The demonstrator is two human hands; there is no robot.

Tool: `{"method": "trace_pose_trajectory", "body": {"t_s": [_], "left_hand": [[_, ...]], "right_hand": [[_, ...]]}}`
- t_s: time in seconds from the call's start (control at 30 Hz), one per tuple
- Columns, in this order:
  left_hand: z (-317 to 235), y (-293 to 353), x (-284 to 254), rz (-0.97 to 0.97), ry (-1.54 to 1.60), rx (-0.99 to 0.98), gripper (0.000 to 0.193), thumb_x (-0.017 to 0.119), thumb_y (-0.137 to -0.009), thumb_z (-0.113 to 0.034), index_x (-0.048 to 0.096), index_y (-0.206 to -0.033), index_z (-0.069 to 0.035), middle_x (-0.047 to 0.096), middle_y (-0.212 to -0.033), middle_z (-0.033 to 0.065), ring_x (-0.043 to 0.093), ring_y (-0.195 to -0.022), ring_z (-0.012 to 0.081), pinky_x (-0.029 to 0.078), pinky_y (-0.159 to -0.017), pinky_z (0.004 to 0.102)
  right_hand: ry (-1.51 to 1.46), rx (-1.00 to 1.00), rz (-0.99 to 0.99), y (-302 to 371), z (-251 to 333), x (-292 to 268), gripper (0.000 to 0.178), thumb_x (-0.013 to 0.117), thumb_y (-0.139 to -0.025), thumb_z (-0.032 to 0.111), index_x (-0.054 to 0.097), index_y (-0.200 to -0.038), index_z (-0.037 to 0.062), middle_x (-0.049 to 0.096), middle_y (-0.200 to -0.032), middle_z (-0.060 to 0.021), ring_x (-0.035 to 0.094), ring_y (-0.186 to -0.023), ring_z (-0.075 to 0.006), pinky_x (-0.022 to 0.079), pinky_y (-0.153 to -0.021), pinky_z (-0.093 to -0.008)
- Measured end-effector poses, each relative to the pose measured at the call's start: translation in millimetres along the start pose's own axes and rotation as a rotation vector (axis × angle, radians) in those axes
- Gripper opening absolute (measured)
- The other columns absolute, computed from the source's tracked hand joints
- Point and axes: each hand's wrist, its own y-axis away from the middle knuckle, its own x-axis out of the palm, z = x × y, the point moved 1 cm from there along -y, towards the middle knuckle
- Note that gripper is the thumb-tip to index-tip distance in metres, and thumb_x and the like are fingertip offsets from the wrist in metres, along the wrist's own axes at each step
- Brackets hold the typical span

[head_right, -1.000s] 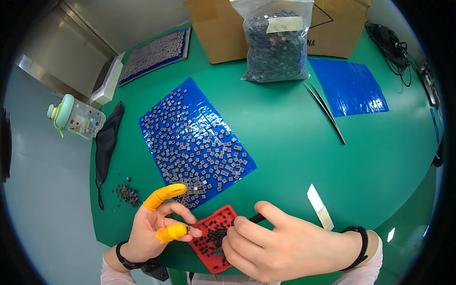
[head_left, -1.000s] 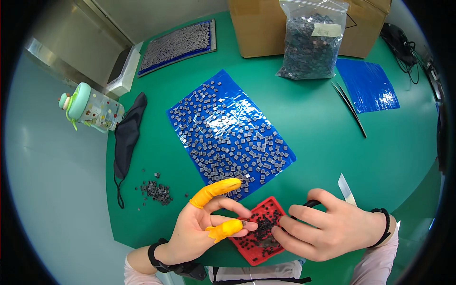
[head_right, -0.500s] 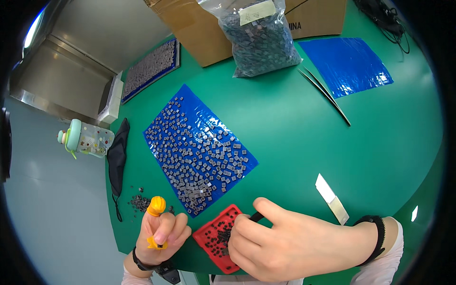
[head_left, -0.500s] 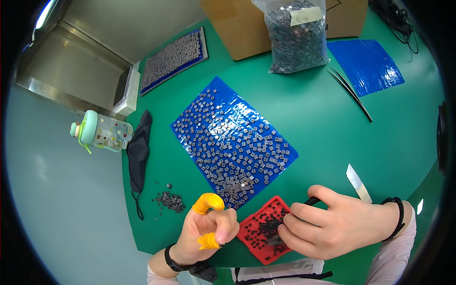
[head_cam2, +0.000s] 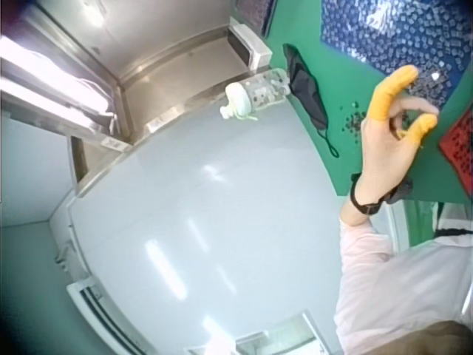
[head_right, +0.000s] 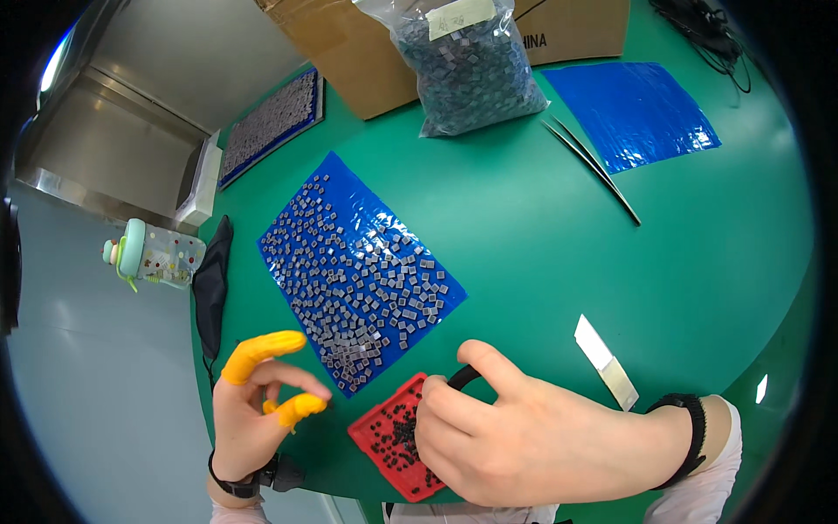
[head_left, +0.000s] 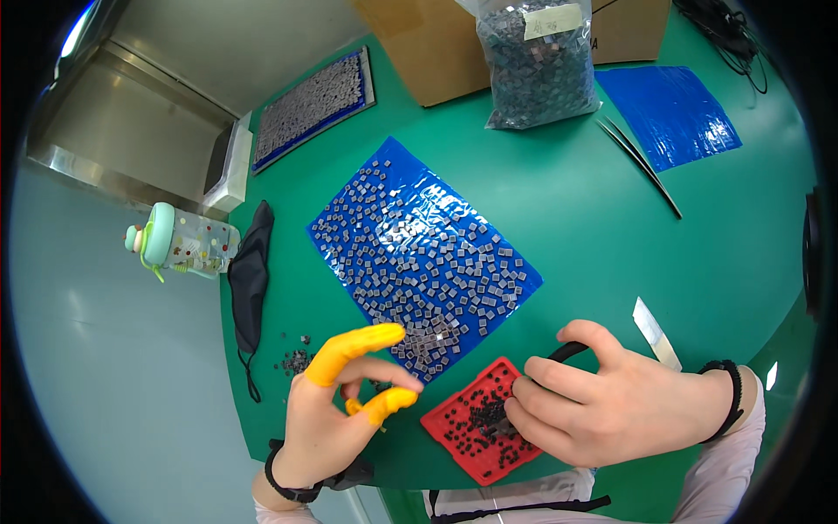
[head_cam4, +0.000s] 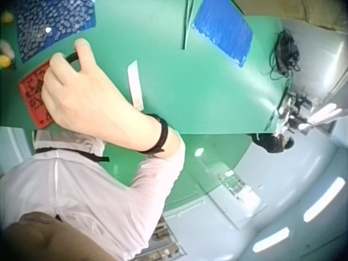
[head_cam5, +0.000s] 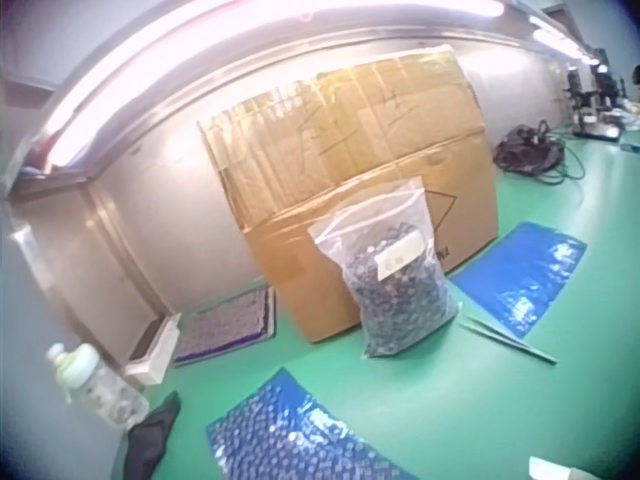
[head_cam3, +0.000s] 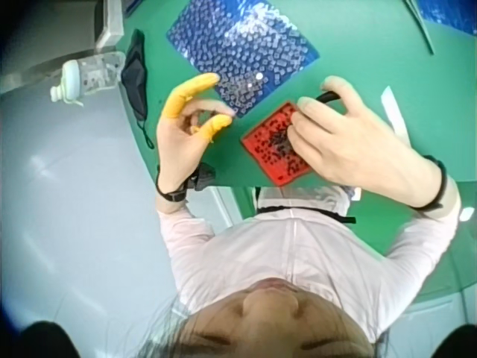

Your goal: The person uses pliers to pick up small black components from a red tray and places them onto a blue sheet. The person repeatedly picks up individual components and arranges them in rows on the sheet.

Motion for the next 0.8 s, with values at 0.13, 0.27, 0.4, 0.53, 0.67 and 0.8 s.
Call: {"method": "trace_pose_trajectory", "body": {"t_s": [0.13,0.27,0.4,0.53,0.67,0.8], "left_hand": [[-4,-16,11,0.026,-0.174,0.019,0.049,0.072,-0.074,0.0,0.058,-0.119,-0.01,0.071,-0.086,-0.0044,0.05,-0.069,0.0108,0.039,-0.057,0.0234],[-1,-26,25,0.044,-0.236,0.08,0.051,0.069,-0.071,0.004,0.059,-0.119,-0.009,0.071,-0.087,-0.0012,0.054,-0.079,0.0214,0.045,-0.067,0.0307],[6,-30,32,0.046,-0.242,0.126,0.052,0.07,-0.069,0.006,0.06,-0.117,-0.009,0.071,-0.087,-0.0015,0.051,-0.076,0.0206,0.044,-0.065,0.03],[6,-31,35,0.023,-0.268,0.195,0.052,0.07,-0.067,0.007,0.061,-0.116,-0.009,0.071,-0.086,-0.0021,0.047,-0.072,0.0196,0.042,-0.063,0.0288],[8,-29,36,-0.017,-0.295,0.227,0.053,0.072,-0.067,0.006,0.062,-0.116,-0.01,0.07,-0.086,-0.0029,0.046,-0.071,0.019,0.04,-0.064,0.0286],[1,-28,34,-0.05,-0.376,0.268,0.053,0.078,-0.064,0.002,0.064,-0.113,-0.01,0.068,-0.083,-0.0021,0.047,-0.073,0.0169,0.039,-0.062,0.0276]], "right_hand": [[-0.008,-0.017,-0.003,0,0,-1,0.021,0.058,-0.076,0.017,0.061,-0.088,-0.0003,0.058,-0.088,-0.0085,0.053,-0.096,-0.0213,0.042,-0.087,-0.0419],[0.025,-0.022,0.014,0,0,-4,0.019,0.06,-0.076,0.017,0.062,-0.089,0.0029,0.059,-0.089,-0.0067,0.054,-0.096,-0.0196,0.041,-0.089,-0.0418],[0.094,0.019,-0.02,-2,3,-5,0.017,0.063,-0.076,0.018,0.063,-0.09,0.009,0.06,-0.093,-0.0025,0.056,-0.096,-0.0151,0.042,-0.088,-0.0403],[0.092,0.03,-0.047,-2,3,-6,0.017,0.062,-0.076,0.019,0.063,-0.089,0.0095,0.06,-0.092,-0.0022,0.056,-0.096,-0.0148,0.04,-0.09,-0.0409],[0.101,0.025,-0.057,-2,3,-4,0.017,0.062,-0.075,0.02,0.063,-0.089,0.0095,0.06,-0.092,-0.0022,0.056,-0.096,-0.0148,0.04,-0.09,-0.0407],[0.095,0.027,-0.059,-2,3,-4,0.018,0.062,-0.075,0.019,0.063,-0.089,0.0093,0.06,-0.091,-0.0022,0.056,-0.096,-0.0148,0.04,-0.089,-0.0404]]}}
